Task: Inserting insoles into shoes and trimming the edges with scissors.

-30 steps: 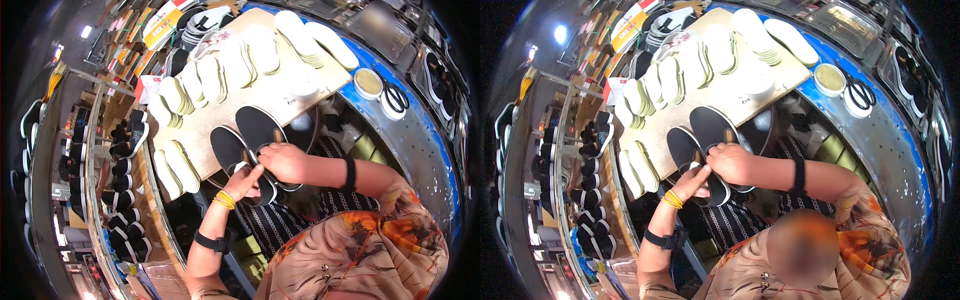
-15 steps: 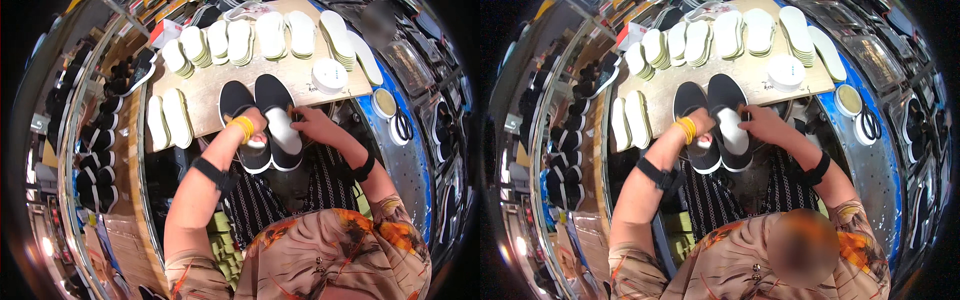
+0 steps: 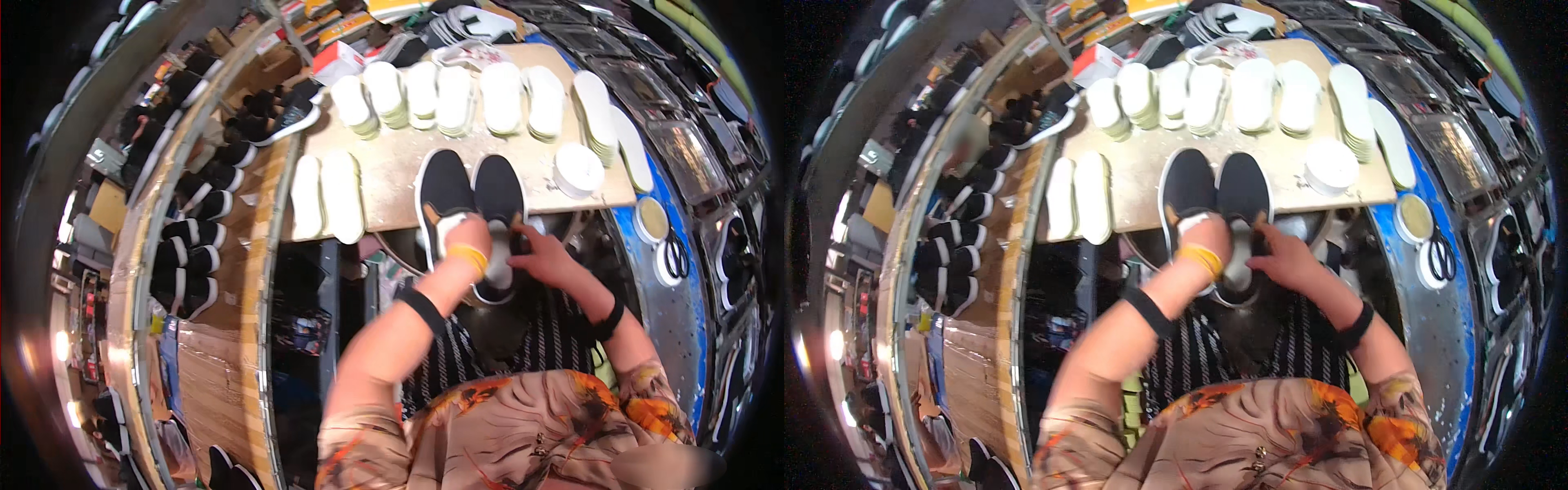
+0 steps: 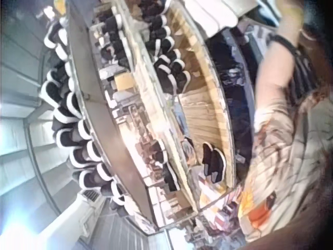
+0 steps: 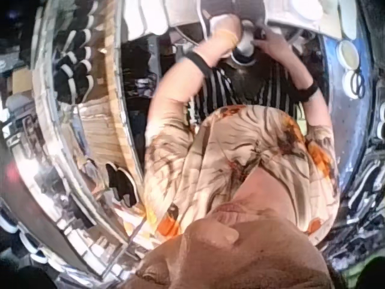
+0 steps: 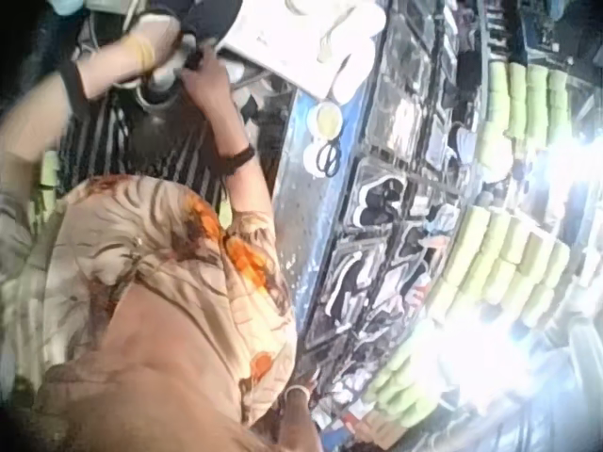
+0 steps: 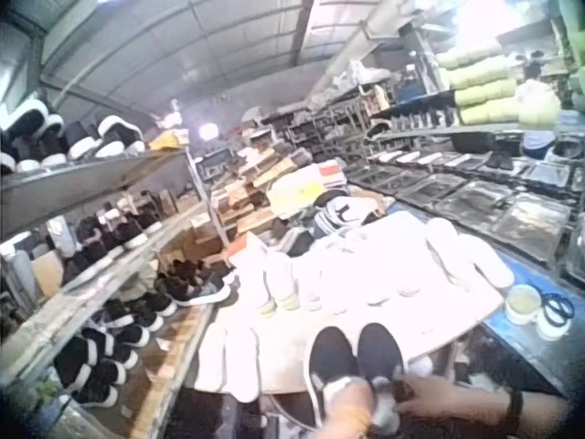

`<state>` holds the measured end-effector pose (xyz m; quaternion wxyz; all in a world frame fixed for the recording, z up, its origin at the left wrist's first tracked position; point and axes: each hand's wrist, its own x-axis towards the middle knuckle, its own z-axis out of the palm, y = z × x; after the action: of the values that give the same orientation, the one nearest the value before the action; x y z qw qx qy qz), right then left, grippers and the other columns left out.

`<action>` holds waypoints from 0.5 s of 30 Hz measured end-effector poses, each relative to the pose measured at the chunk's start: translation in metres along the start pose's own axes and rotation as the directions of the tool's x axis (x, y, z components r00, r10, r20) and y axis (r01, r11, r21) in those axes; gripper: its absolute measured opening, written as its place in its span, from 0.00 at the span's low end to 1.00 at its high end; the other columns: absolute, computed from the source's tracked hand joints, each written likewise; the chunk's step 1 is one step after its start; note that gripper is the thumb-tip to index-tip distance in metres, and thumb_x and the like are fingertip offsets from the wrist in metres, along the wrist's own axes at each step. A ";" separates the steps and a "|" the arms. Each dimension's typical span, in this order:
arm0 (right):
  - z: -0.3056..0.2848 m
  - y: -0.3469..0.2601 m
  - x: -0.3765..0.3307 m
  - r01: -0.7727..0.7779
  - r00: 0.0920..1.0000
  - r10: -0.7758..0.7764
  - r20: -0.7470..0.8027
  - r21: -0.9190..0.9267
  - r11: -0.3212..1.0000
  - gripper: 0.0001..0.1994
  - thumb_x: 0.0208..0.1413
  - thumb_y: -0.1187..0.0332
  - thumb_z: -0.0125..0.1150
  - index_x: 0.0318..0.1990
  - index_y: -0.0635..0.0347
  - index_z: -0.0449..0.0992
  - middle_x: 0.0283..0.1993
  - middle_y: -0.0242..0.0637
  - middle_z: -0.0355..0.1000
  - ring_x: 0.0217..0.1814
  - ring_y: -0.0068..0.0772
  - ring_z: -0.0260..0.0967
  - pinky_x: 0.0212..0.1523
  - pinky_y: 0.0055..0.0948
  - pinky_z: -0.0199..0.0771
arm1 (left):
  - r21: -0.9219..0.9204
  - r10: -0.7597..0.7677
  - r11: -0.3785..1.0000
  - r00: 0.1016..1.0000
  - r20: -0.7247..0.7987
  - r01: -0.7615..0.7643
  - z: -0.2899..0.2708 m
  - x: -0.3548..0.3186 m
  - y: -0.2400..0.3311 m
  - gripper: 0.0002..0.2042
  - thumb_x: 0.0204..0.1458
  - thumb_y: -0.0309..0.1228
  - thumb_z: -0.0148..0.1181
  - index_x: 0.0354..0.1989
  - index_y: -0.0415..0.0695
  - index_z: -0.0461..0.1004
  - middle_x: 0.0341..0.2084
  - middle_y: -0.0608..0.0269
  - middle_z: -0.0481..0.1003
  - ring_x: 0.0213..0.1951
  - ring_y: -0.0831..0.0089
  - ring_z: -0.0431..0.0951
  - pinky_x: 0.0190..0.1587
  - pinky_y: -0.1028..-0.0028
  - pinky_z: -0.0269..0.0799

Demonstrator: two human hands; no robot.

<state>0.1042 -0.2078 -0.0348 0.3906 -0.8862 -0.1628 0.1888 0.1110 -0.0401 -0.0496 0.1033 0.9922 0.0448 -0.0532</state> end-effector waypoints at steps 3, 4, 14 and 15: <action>0.007 -0.008 -0.004 -0.078 0.996 0.077 -0.049 -0.030 0.996 0.32 0.39 0.62 0.64 0.54 0.60 0.61 0.34 0.48 0.72 0.34 0.44 0.72 0.34 0.33 0.70 | 0.044 -0.123 0.990 0.978 -0.168 0.133 0.032 0.002 0.004 0.11 0.46 0.27 0.50 0.38 0.37 0.68 0.35 0.49 0.70 0.32 0.54 0.77 0.33 0.66 0.74; 0.005 -0.004 -0.006 -0.070 0.996 0.071 -0.047 0.012 0.997 0.32 0.39 0.62 0.64 0.54 0.60 0.61 0.33 0.48 0.72 0.34 0.43 0.72 0.34 0.33 0.70 | 0.022 -0.112 0.993 0.978 -0.176 0.118 0.032 0.002 0.006 0.11 0.46 0.27 0.49 0.38 0.37 0.68 0.36 0.50 0.69 0.32 0.54 0.77 0.33 0.66 0.74; -0.002 0.020 -0.011 0.073 0.997 -0.076 0.004 0.237 0.969 0.26 0.39 0.75 0.64 0.50 0.62 0.65 0.35 0.39 0.72 0.30 0.23 0.67 0.32 0.23 0.70 | -0.569 0.104 0.783 0.955 -0.277 -0.250 -0.021 -0.016 -0.088 0.10 0.47 0.27 0.49 0.35 0.37 0.71 0.32 0.40 0.71 0.39 0.44 0.69 0.40 0.59 0.65; -0.006 0.019 -0.010 0.068 0.997 -0.071 0.008 0.188 0.980 0.26 0.39 0.75 0.64 0.50 0.62 0.66 0.35 0.39 0.72 0.30 0.23 0.68 0.32 0.23 0.69 | -0.580 0.113 0.773 0.956 -0.271 -0.256 -0.046 -0.025 -0.096 0.11 0.47 0.27 0.50 0.37 0.37 0.71 0.33 0.41 0.71 0.39 0.45 0.69 0.40 0.61 0.66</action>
<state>0.1008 -0.2276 -0.0434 0.4776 -0.8377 -0.1779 0.1960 0.0814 0.0616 -0.0210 0.4162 0.9048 -0.0273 0.0852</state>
